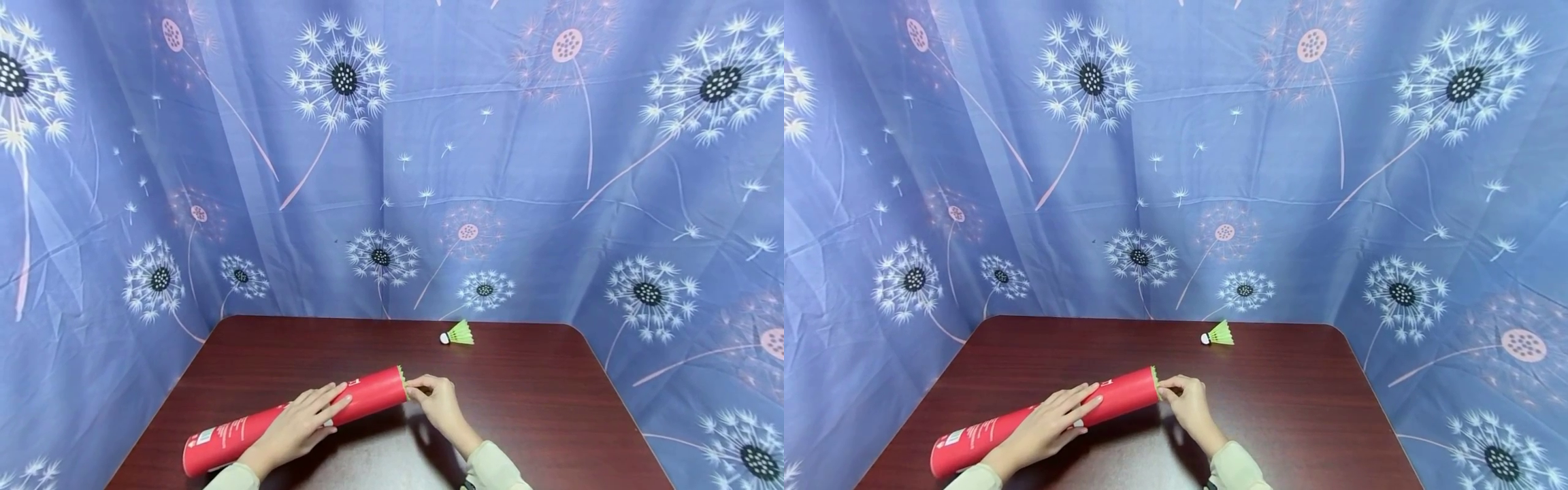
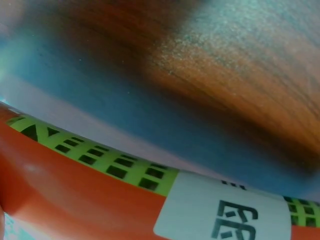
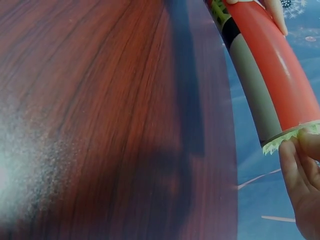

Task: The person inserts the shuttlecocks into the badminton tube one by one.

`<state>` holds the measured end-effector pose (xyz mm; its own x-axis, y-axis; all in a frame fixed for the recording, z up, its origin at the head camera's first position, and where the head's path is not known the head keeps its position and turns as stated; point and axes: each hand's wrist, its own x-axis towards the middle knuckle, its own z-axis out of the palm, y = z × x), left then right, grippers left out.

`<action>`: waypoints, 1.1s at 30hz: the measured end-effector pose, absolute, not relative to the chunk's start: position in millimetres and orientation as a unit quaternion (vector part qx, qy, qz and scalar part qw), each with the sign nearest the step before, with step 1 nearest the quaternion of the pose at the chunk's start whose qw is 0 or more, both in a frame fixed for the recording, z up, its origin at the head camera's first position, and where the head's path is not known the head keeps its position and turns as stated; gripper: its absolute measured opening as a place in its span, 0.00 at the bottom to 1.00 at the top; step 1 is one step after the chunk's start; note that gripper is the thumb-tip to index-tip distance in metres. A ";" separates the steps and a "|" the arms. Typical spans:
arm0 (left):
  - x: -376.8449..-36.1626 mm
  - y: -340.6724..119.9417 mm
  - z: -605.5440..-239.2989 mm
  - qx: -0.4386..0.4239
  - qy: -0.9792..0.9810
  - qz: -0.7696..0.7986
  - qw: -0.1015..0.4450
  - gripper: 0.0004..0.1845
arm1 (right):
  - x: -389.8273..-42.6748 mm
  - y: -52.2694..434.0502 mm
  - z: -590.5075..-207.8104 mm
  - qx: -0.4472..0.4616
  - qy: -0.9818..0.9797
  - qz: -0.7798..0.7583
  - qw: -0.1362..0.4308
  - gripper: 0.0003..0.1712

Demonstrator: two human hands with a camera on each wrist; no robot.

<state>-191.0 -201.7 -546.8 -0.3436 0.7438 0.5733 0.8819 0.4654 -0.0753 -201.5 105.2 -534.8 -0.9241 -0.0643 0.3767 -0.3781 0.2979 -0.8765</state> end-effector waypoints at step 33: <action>-189.4 -204.7 -546.3 -0.498 -0.811 -0.130 0.278 0.26 | -231.6 161.1 -516.3 0.203 -0.811 0.538 0.106 0.07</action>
<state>-189.4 -204.7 -546.3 -0.3495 0.7352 0.5808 0.8801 0.4702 -0.0656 -231.6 161.1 -516.3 -0.8949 -0.2162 0.3904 -0.4438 0.3389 -0.8296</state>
